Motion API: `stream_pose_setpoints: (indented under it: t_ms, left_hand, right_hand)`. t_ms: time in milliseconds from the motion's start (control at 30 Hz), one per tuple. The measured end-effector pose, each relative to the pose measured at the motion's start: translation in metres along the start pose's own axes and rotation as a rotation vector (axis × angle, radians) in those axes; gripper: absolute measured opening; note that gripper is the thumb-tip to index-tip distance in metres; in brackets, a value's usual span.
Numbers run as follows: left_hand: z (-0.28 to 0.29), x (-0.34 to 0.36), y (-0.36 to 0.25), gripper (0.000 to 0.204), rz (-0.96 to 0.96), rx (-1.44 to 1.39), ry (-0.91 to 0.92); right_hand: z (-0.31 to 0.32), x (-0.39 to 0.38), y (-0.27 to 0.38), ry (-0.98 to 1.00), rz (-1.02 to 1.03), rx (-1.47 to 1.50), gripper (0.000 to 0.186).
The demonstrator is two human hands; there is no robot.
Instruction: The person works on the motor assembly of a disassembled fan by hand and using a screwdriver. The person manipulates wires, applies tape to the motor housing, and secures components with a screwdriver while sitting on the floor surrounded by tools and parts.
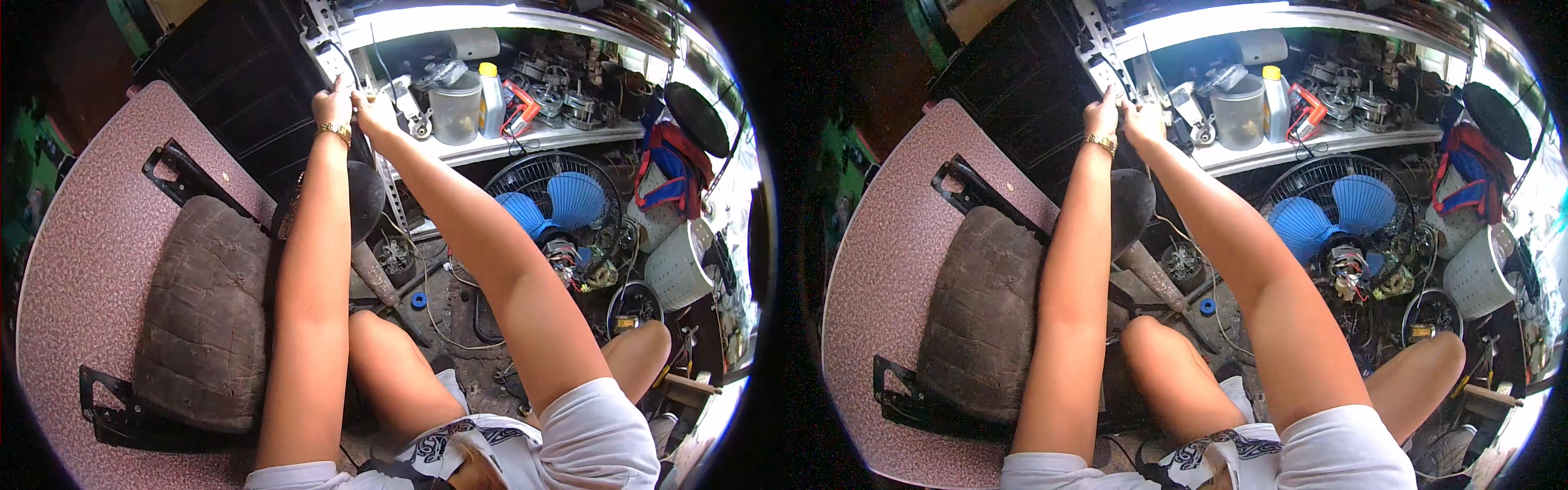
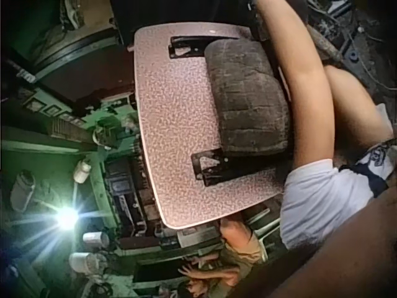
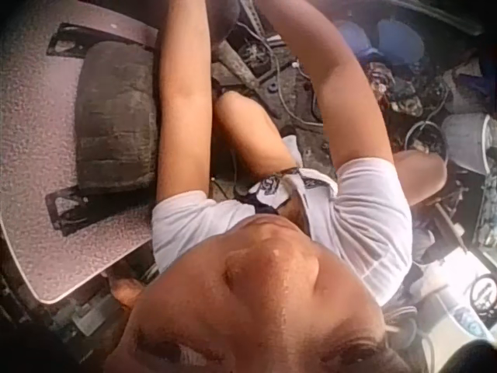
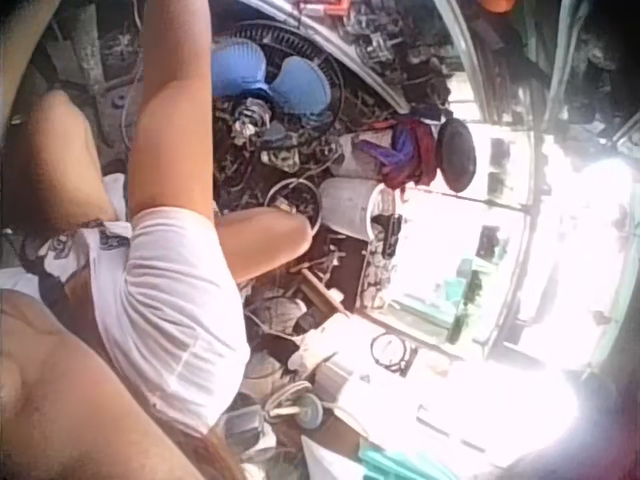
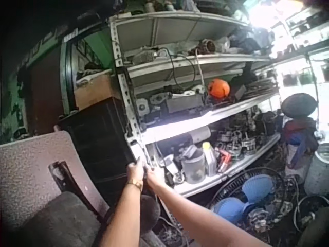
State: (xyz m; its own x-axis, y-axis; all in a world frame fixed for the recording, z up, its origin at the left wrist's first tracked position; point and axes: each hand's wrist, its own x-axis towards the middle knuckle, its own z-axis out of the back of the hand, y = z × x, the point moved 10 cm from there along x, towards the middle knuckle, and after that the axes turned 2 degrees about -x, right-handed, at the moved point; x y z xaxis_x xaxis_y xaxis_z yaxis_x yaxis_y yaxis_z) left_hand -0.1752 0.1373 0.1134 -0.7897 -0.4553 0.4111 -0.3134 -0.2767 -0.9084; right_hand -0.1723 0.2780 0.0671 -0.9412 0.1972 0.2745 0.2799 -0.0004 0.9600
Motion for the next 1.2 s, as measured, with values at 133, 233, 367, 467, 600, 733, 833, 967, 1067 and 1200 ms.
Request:
stream_pose_setpoints:
  t_ms: [133, 233, 367, 467, 600, 733, 833, 967, 1067, 1200]
  left_hand:
    - [0.02, 0.054, -0.005, 0.045, -0.091, -0.083, -0.111]
    - [-0.016, -0.004, 0.008, 0.039, 0.028, -0.198, -0.047]
    - [0.023, 0.045, 0.003, 0.043, 0.062, -0.299, -0.109]
    - [0.017, 0.068, -0.029, 0.052, -0.036, -0.221, -0.001]
    - [-0.006, 0.013, 0.0, 0.085, 0.296, -0.058, 0.227]
    - [0.02, -0.036, -0.022, 0.081, 0.217, -0.417, -0.1]
    - [0.03, -0.115, -0.047, 0.067, -0.071, -0.496, -0.318]
    - [-0.035, -0.257, -0.069, 0.029, -0.322, -0.579, 0.156]
    - [-0.094, -0.334, -0.028, 0.009, -0.187, -0.508, 0.546]
    - [-0.147, -0.381, 0.035, 0.012, -0.073, -0.276, 0.722]
  right_hand:
    - [-0.012, -0.013, 0.041, -0.11, 0.007, -0.035, 0.034]
    - [0.027, -0.011, 0.005, -0.132, 0.004, -0.121, 0.035]
    - [0.019, -0.068, 0.009, -0.154, -0.16, -0.198, 0.037]
    - [0.043, -0.094, -0.003, -0.126, -0.027, -0.128, 0.033]
    - [0.106, -0.151, -0.048, -0.083, 0.014, -0.558, 0.039]
    - [0.177, -0.214, -0.046, 0.121, 0.383, -0.527, 0.036]
    - [0.269, -0.252, -0.015, 0.157, 0.369, -0.596, 0.016]
    - [0.425, -0.271, 0.023, -0.115, 0.063, -0.57, 0.015]
    - [0.487, -0.274, 0.029, -0.171, 0.0, -0.545, 0.016]
    - [0.493, -0.271, -0.019, -0.074, -0.217, -0.537, 0.021]
